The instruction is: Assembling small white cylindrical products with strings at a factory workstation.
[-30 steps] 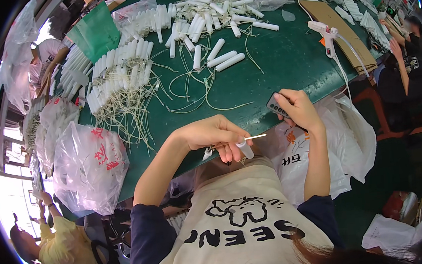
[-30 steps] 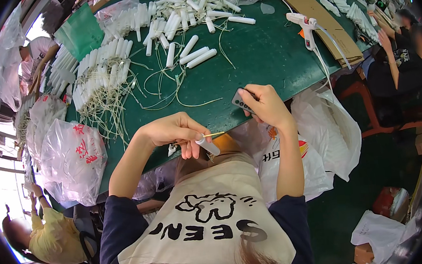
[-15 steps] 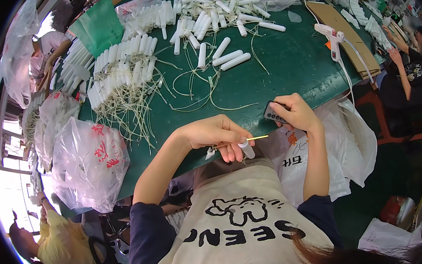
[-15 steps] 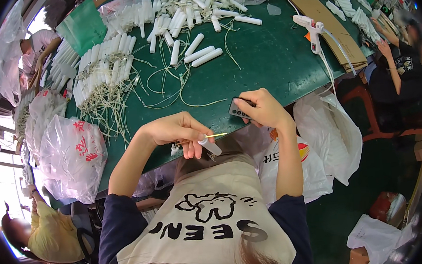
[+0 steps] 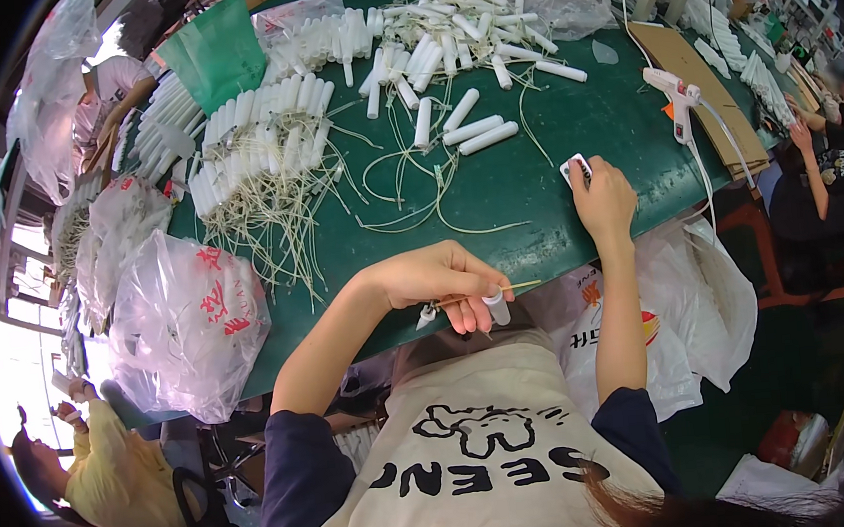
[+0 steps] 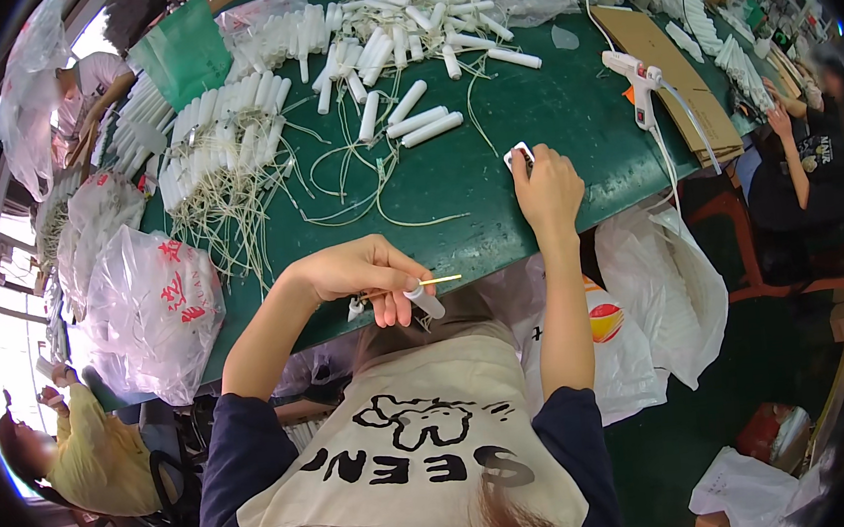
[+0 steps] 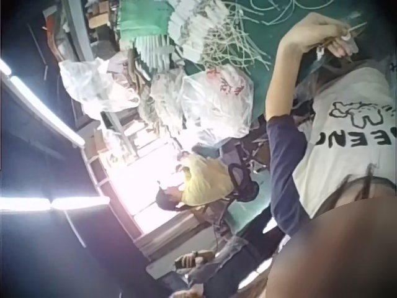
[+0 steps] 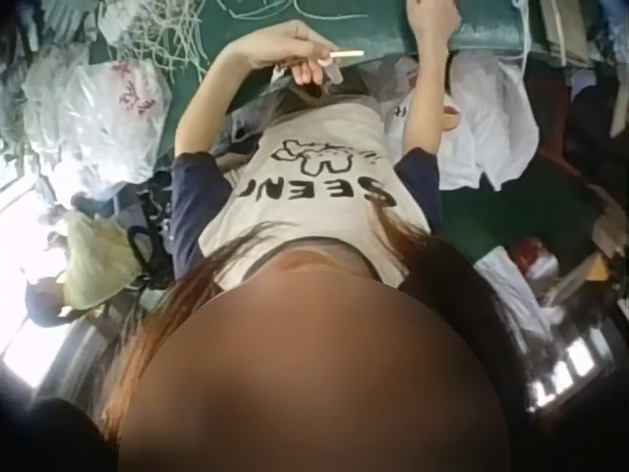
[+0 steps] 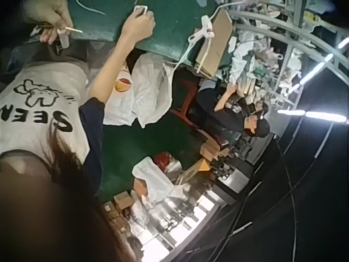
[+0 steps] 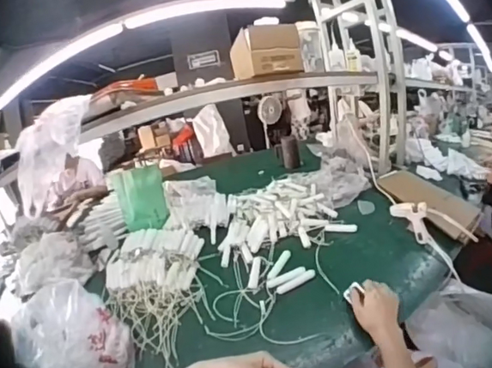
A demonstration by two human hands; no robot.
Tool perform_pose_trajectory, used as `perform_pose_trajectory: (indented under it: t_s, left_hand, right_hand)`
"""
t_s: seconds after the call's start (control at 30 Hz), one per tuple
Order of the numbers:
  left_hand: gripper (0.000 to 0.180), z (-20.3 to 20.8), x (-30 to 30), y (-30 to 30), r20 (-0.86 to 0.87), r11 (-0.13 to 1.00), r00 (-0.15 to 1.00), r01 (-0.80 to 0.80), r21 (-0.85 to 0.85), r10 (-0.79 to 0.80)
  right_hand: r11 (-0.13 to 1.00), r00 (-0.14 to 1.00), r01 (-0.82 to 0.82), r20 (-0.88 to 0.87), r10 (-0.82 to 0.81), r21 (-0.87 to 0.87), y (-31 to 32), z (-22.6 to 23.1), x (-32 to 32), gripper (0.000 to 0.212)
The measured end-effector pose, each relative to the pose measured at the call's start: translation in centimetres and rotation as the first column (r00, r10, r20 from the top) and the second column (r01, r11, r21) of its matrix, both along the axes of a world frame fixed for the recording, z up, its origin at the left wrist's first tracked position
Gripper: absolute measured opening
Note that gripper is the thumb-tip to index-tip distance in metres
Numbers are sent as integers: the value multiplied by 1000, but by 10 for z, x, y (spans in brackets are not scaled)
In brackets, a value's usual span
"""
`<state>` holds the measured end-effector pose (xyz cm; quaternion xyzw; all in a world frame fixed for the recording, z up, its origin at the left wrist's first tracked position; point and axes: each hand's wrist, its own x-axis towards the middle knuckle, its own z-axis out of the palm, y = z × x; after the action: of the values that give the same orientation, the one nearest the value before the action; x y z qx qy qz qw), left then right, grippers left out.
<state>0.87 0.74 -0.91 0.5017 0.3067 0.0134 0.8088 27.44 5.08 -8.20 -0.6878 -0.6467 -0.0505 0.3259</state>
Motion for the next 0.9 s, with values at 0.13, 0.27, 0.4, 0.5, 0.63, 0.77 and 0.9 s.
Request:
perform_pose_trajectory:
  t_s: [0.13,0.27,0.4,0.5,0.63,0.77,0.9]
  left_hand:
    - [25,1,-3,2,1,999,999,-47,-10,47]
    - [28,1,-11,0,34,996,995,-88,-12,89]
    - [28,2,-16,-1,62,988,986,-153,-10,153]
    - [27,5,-18,3,100,976,971,-216,-13,216]
    - [27,9,-21,0,146,959,949,-283,16,278]
    - [32,14,-23,-1,163,960,950,-277,43,266]
    - [33,26,-28,-7,157,918,946,-315,239,284]
  right_hand:
    - [980,977,195,82,-198,42,11,-16,1,29]
    - [969,970,243,8,-243,44,9,-19,4,28]
    - [978,982,148,-140,-128,144,1,-12,2,22]
    - [948,917,-161,-313,247,275,-23,16,-21,22]
    - [558,437,-824,-513,739,102,-64,60,-61,38]
    - [555,453,-830,-512,730,55,-81,32,-72,37]
    - [657,481,-753,-645,594,43,-85,31,-74,30]
